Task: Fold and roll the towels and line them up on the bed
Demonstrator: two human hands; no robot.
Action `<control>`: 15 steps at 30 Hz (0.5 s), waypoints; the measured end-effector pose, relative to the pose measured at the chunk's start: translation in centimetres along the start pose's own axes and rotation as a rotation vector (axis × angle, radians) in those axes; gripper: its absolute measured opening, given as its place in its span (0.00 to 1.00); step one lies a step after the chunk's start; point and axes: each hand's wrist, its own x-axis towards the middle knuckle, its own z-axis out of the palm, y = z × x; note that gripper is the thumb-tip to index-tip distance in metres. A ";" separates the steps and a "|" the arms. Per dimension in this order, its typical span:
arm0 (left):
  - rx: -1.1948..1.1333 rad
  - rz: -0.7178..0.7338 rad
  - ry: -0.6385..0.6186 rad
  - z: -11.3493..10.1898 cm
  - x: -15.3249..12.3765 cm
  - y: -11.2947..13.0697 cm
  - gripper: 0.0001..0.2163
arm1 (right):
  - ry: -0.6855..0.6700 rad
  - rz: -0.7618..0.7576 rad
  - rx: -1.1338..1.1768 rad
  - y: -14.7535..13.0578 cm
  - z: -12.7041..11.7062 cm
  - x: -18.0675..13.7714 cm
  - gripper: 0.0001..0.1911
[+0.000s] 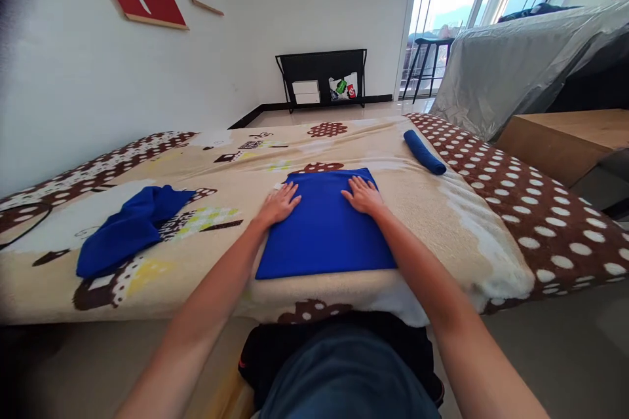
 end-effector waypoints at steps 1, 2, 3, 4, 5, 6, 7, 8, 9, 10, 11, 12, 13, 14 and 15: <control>0.001 -0.020 -0.003 0.0 -0.4 -1.1 0.28 | -0.001 0.031 -0.010 1.3 -0.2 -0.5 0.35; 0.001 -0.032 -0.008 -0.2 -0.6 -2.0 0.27 | -0.005 0.053 -0.020 2.5 -0.4 -0.9 0.35; 0.002 -0.036 -0.014 -0.4 -0.7 -2.5 0.27 | -0.013 0.064 -0.028 3.3 -0.8 -1.0 0.34; 0.004 -0.037 -0.018 -0.7 -0.6 -2.7 0.26 | -0.022 0.069 -0.035 3.8 -1.1 -0.9 0.33; 0.008 -0.037 -0.019 -0.9 -0.3 -2.7 0.25 | -0.027 0.072 -0.041 3.9 -1.4 -0.5 0.33; 0.013 -0.036 -0.013 -1.2 0.2 -2.3 0.25 | -0.026 0.073 -0.045 3.8 -1.7 0.1 0.32; 0.019 -0.034 0.000 -1.5 0.8 -1.7 0.25 | -0.017 0.073 -0.047 3.4 -1.9 0.9 0.31; 0.022 -0.027 0.017 -1.6 1.5 -0.9 0.25 | -0.003 0.069 -0.046 2.8 -2.0 1.8 0.31; 0.023 -0.014 0.031 -1.7 2.3 0.1 0.25 | 0.011 0.056 -0.041 1.9 -1.9 2.9 0.30; 0.021 0.005 0.039 -1.6 3.2 1.1 0.26 | 0.023 0.033 -0.033 0.8 -1.8 3.9 0.29; 0.016 0.030 0.037 -1.4 4.1 2.3 0.27 | 0.028 0.002 -0.021 -0.3 -1.4 4.9 0.29; 0.008 0.056 0.027 -1.1 4.9 3.3 0.27 | 0.026 -0.034 -0.007 -1.5 -1.0 5.8 0.29; 0.000 0.077 0.013 -0.7 5.7 4.2 0.28 | 0.020 -0.068 0.008 -2.6 -0.5 6.6 0.29; -0.008 0.089 0.000 -0.3 6.4 5.0 0.28 | 0.013 -0.094 0.020 -3.5 0.0 7.2 0.28; -0.016 0.090 -0.008 0.2 7.0 5.4 0.28 | 0.009 -0.110 0.031 -4.1 0.5 7.6 0.28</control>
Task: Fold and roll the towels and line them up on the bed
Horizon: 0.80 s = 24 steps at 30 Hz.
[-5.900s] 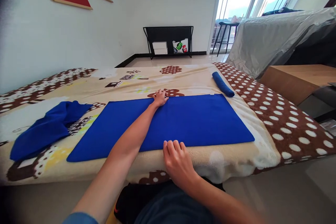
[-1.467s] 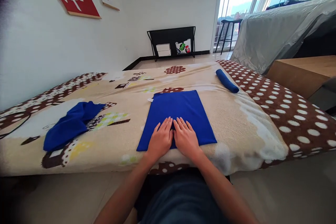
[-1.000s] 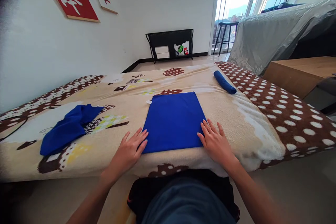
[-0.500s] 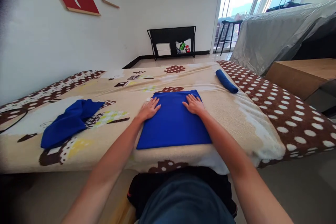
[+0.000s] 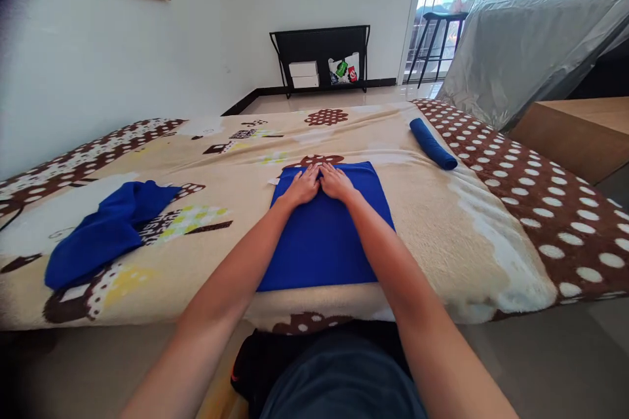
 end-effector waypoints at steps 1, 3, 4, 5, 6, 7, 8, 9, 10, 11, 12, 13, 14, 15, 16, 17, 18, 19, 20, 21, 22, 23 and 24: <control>-0.007 -0.010 -0.002 0.4 0.5 0.0 0.27 | -0.001 -0.003 0.007 -0.2 0.4 0.3 0.28; -0.018 -0.056 0.002 1.0 1.0 -0.8 0.28 | -0.003 0.019 0.012 0.7 0.9 0.5 0.30; -0.022 -0.090 0.006 1.1 1.1 -1.6 0.28 | -0.006 0.042 0.011 1.7 0.9 0.4 0.31; -0.025 -0.128 0.010 1.1 1.0 -2.5 0.29 | -0.011 0.069 0.009 2.9 0.7 0.2 0.32; -0.027 -0.168 0.014 1.1 0.9 -3.5 0.30 | -0.017 0.100 0.006 4.3 0.4 -0.2 0.33; -0.027 -0.208 0.017 1.0 0.6 -4.4 0.30 | -0.024 0.133 0.003 5.7 0.1 -0.6 0.34; -0.027 -0.244 0.021 0.9 0.3 -5.3 0.31 | -0.030 0.164 -0.001 7.0 -0.2 -1.1 0.35; -0.026 -0.273 0.024 0.7 0.0 -5.9 0.31 | -0.035 0.196 -0.005 8.2 -0.6 -1.6 0.35; -0.023 -0.293 0.027 0.5 -0.3 -6.4 0.31 | -0.039 0.225 -0.010 9.1 -0.9 -2.1 0.36; -0.020 -0.307 0.030 0.3 -0.6 -6.7 0.31 | -0.042 0.253 -0.015 9.7 -1.2 -2.5 0.36; -0.014 -0.314 0.034 0.0 -0.8 -6.7 0.31 | -0.043 0.279 -0.021 9.9 -1.5 -2.8 0.36; -0.005 -0.317 0.042 -0.2 -1.0 -6.5 0.30 | -0.042 0.305 -0.028 9.8 -1.6 -2.9 0.36; 0.004 -0.317 0.054 -0.5 -1.0 -6.1 0.30 | -0.037 0.329 -0.035 9.4 -1.7 -2.9 0.36; 0.014 -0.311 0.070 -0.6 -1.0 -5.4 0.29 | -0.025 0.346 -0.042 8.6 -1.7 -2.7 0.35; 0.023 -0.298 0.088 -0.8 -0.8 -4.5 0.28 | -0.008 0.350 -0.047 7.5 -1.6 -2.4 0.34; 0.027 -0.274 0.102 -0.8 -0.5 -3.5 0.28 | 0.009 0.337 -0.048 6.2 -1.4 -1.9 0.34; 0.027 -0.239 0.108 -0.6 -0.2 -2.4 0.28 | 0.022 0.306 -0.045 4.8 -1.1 -1.4 0.33; 0.022 -0.197 0.105 -0.4 0.2 -1.3 0.28 | 0.027 0.260 -0.038 3.5 -0.7 -0.9 0.32; 0.013 -0.154 0.093 0.0 0.5 -0.3 0.27 | 0.025 0.205 -0.028 2.2 -0.2 -0.5 0.31; 0.004 -0.118 0.078 0.4 0.8 0.4 0.27 | 0.017 0.152 -0.018 1.3 0.2 -0.1 0.30; -0.006 -0.094 0.063 0.7 1.0 0.9 0.27 | 0.009 0.113 -0.009 0.7 0.6 0.1 0.29; -0.016 -0.086 0.052 1.0 1.1 1.0 0.27 | 0.004 0.093 -0.002 0.6 0.9 0.2 0.28; -0.024 -0.095 0.047 1.2 1.0 0.8 0.27 | 0.004 0.095 0.001 0.9 1.1 0.1 0.28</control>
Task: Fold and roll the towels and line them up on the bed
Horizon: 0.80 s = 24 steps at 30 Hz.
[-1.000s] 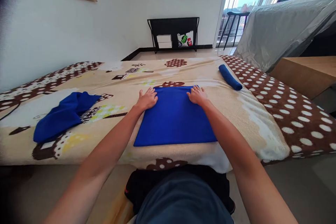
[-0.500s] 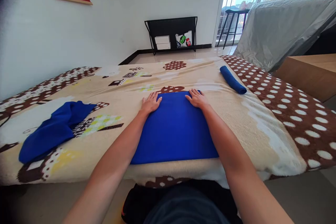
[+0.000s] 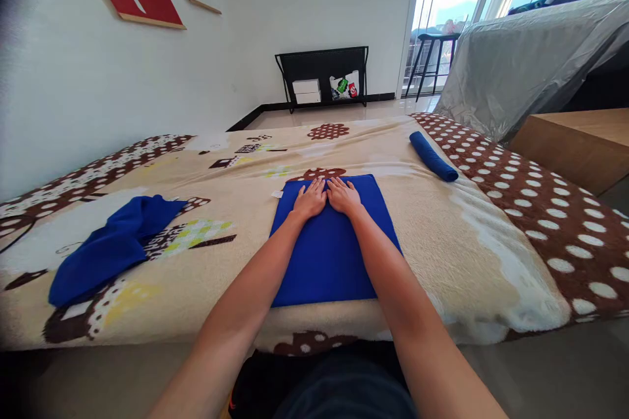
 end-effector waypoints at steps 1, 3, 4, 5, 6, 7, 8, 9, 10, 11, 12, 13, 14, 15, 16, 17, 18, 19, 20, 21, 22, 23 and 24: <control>-0.006 -0.022 -0.001 0.1 -0.2 -0.6 0.28 | 0.004 0.022 0.000 0.8 0.0 -0.2 0.29; -0.014 -0.088 0.004 -0.2 -0.7 -2.3 0.30 | 0.016 0.105 -0.005 3.1 -0.5 -0.9 0.32; -0.015 -0.122 0.007 -0.4 -1.0 -3.2 0.30 | 0.020 0.151 -0.009 4.5 -0.9 -1.4 0.34; -0.014 -0.152 0.011 -0.7 -1.4 -4.0 0.31 | 0.021 0.195 -0.013 5.7 -1.3 -1.9 0.34; -0.011 -0.177 0.018 -1.0 -1.6 -4.6 0.31 | 0.022 0.233 -0.018 6.7 -1.8 -2.3 0.35; -0.006 -0.198 0.028 -1.2 -1.9 -4.9 0.30 | 0.025 0.267 -0.023 7.3 -2.2 -2.7 0.35; 0.000 -0.215 0.041 -1.4 -2.0 -4.8 0.29 | 0.030 0.295 -0.028 7.5 -2.4 -3.0 0.34; 0.006 -0.227 0.055 -1.5 -2.0 -4.4 0.29 | 0.040 0.316 -0.034 7.2 -2.6 -3.1 0.34; 0.009 -0.231 0.067 -1.5 -2.0 -3.7 0.28 | 0.053 0.326 -0.039 6.5 -2.7 -3.2 0.34; 0.007 -0.225 0.074 -1.4 -1.8 -2.8 0.28 | 0.067 0.325 -0.042 5.5 -2.6 -3.1 0.33; 0.000 -0.207 0.072 -1.3 -1.7 -1.7 0.27 | 0.079 0.311 -0.043 4.2 -2.4 -3.0 0.33; -0.011 -0.180 0.062 -1.1 -1.6 -0.6 0.27 | 0.088 0.283 -0.040 2.9 -2.1 -2.9 0.32; -0.025 -0.147 0.047 -0.9 -1.5 0.5 0.27 | 0.090 0.243 -0.034 1.5 -1.7 -2.8 0.31; -0.038 -0.111 0.032 -0.7 -1.6 1.4 0.27 | 0.087 0.197 -0.027 0.3 -1.3 -2.8 0.30; -0.048 -0.080 0.022 -0.4 -1.7 2.2 0.27 | 0.082 0.153 -0.020 -0.6 -1.0 -2.9 0.29; -0.055 -0.055 0.019 -0.2 -2.0 2.7 0.26 | 0.077 0.117 -0.014 -1.3 -0.6 -3.1 0.28; -0.059 -0.039 0.023 0.1 -2.3 3.1 0.26 | 0.075 0.091 -0.011 -1.8 -0.3 -3.3 0.28; -0.061 -0.030 0.031 0.2 -2.7 3.3 0.26 | 0.075 0.077 -0.008 -2.0 0.0 -3.6 0.28; -0.063 -0.026 0.039 0.4 -3.1 3.3 0.26 | 0.078 0.072 -0.007 -2.0 0.2 -3.9 0.28; -0.063 -0.026 0.045 0.4 -3.5 3.2 0.26 | 0.082 0.072 -0.007 -1.9 0.3 -4.2 0.28; -0.063 -0.027 0.049 0.5 -3.8 3.2 0.26 | 0.086 0.074 -0.007 -1.8 0.4 -4.4 0.28; -0.063 -0.028 0.051 0.5 -4.0 3.1 0.26 | 0.088 0.075 -0.008 -1.7 0.4 -4.7 0.28; -0.063 -0.029 0.053 0.5 -4.2 3.0 0.26 | 0.091 0.077 -0.010 -1.7 0.4 -4.9 0.28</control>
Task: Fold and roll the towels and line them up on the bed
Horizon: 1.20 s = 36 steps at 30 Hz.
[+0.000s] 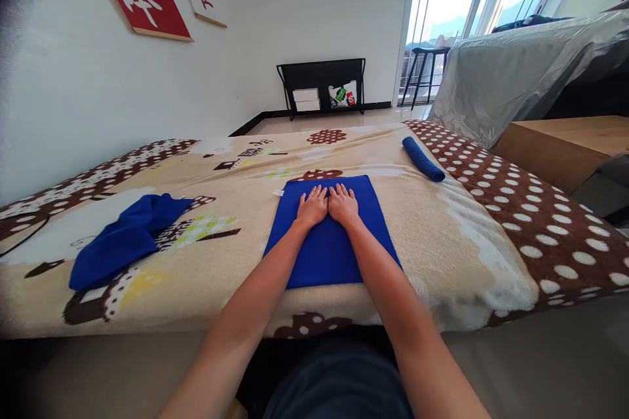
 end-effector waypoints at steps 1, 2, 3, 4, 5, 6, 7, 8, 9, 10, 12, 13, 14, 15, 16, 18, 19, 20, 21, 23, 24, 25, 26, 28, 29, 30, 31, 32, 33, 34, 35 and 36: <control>0.001 0.000 0.001 0.0 -0.1 0.0 0.26 | 0.002 0.001 -0.002 0.0 -0.1 -0.2 0.28; 0.002 0.001 0.001 -0.1 -0.3 0.0 0.26 | 0.004 0.002 -0.005 -0.1 -0.1 -0.4 0.28; 0.003 0.002 0.001 -0.1 -0.4 0.1 0.26 | 0.005 0.002 -0.007 -0.2 -0.2 -0.6 0.28; 0.006 0.004 0.000 -0.1 -0.5 0.2 0.26 | 0.006 0.001 -0.010 -0.3 -0.3 -0.7 0.28; 0.009 0.005 0.000 -0.2 -0.7 0.3 0.26 | 0.007 -0.003 -0.012 -0.5 -0.4 -1.0 0.28; 0.013 0.008 0.001 -0.2 -1.0 0.4 0.26 | 0.008 -0.006 -0.015 -0.6 -0.5 -1.2 0.28; 0.018 0.011 0.002 -0.3 -1.3 0.5 0.26 | 0.008 -0.010 -0.017 -0.7 -0.6 -1.5 0.28; 0.023 0.017 0.003 -0.5 -1.7 0.5 0.26 | 0.007 -0.015 -0.019 -0.9 -0.7 -1.8 0.28; 0.029 0.028 0.002 -0.6 -2.2 0.6 0.26 | 0.004 -0.021 -0.022 -1.0 -0.7 -2.2 0.28; 0.035 0.044 0.000 -0.7 -2.7 0.7 0.26 | -0.002 -0.031 -0.024 -1.2 -0.7 -2.7 0.28; 0.044 0.089 -0.009 -1.1 -4.1 0.8 0.25 | -0.017 -0.066 -0.027 -1.5 -0.7 -3.9 0.29; 0.048 0.115 -0.014 -1.2 -4.9 0.9 0.26 | -0.025 -0.090 -0.028 -1.6 -0.8 -4.6 0.29; 0.050 0.140 -0.019 -1.3 -5.8 0.9 0.26 | -0.032 -0.117 -0.029 -1.7 -0.8 -5.5 0.29; 0.052 0.162 -0.021 -1.5 -6.7 0.9 0.26 | -0.039 -0.146 -0.028 -1.8 -0.8 -6.4 0.30; 0.052 0.181 -0.023 -1.6 -7.8 0.8 0.26 | -0.043 -0.173 -0.027 -1.8 -0.9 -7.4 0.30; 0.052 0.232 -0.021 -2.0 -10.1 0.4 0.25 | -0.048 -0.225 -0.022 -1.5 -1.3 -9.5 0.29; 0.050 0.270 -0.018 -2.2 -11.4 0.0 0.25 | -0.043 -0.257 -0.015 -1.3 -1.5 -10.6 0.29; 0.047 0.312 -0.014 -2.5 -12.6 -0.4 0.25 | -0.031 -0.292 -0.004 -0.9 -1.8 -11.7 0.28; 0.043 0.354 -0.009 -2.8 -13.8 -1.0 0.25 | -0.013 -0.329 0.008 -0.4 -2.0 -12.7 0.28; 0.040 0.406 0.008 -3.5 -16.0 -2.4 0.25 | 0.035 -0.390 0.028 0.8 -2.5 -14.6 0.27; 0.043 0.408 0.021 -3.7 -17.1 -3.1 0.25 | 0.060 -0.404 0.031 1.5 -2.7 -15.5 0.27; 0.051 0.398 0.038 -3.9 -18.0 -3.8 0.25 | 0.081 -0.404 0.027 2.2 -2.9 -16.3 0.27; 0.062 0.382 0.061 -4.0 -18.9 -4.4 0.24 | 0.101 -0.393 0.017 3.0 -3.1 -17.1 0.27; 0.089 0.345 0.116 -4.0 -20.6 -5.7 0.24 | 0.144 -0.365 -0.009 4.6 -3.2 -18.6 0.27; 0.102 0.332 0.146 -3.9 -21.4 -6.3 0.25 | 0.164 -0.359 -0.024 5.4 -3.3 -19.4 0.27; 0.116 0.324 0.174 -3.8 -22.1 -6.8 0.24 | 0.183 -0.360 -0.040 6.1 -3.3 -20.1 0.27; 0.129 0.322 0.198 -3.7 -22.8 -7.2 0.25 | 0.198 -0.365 -0.054 6.8 -3.3 -20.8 0.27; 0.139 0.322 0.218 -3.6 -23.5 -7.6 0.24 | 0.211 -0.373 -0.068 7.3 -3.4 -21.5 0.27; 0.148 0.321 0.233 -3.6 -24.0 -7.9 0.24 | 0.225 -0.374 -0.079 7.7 -3.4 -22.1 0.27; 0.153 0.316 0.246 -3.7 -24.4 -7.9 0.24 | 0.245 -0.363 -0.088 7.8 -3.4 -22.5 0.26; 0.155 0.306 0.258 -3.9 -24.5 -7.8 0.24 | 0.271 -0.338 -0.094 7.5 -3.5 -22.7 0.26; 0.151 0.292 0.268 -4.0 -24.5 -7.3 0.24 | 0.303 -0.305 -0.096 7.0 -3.5 -22.7 0.25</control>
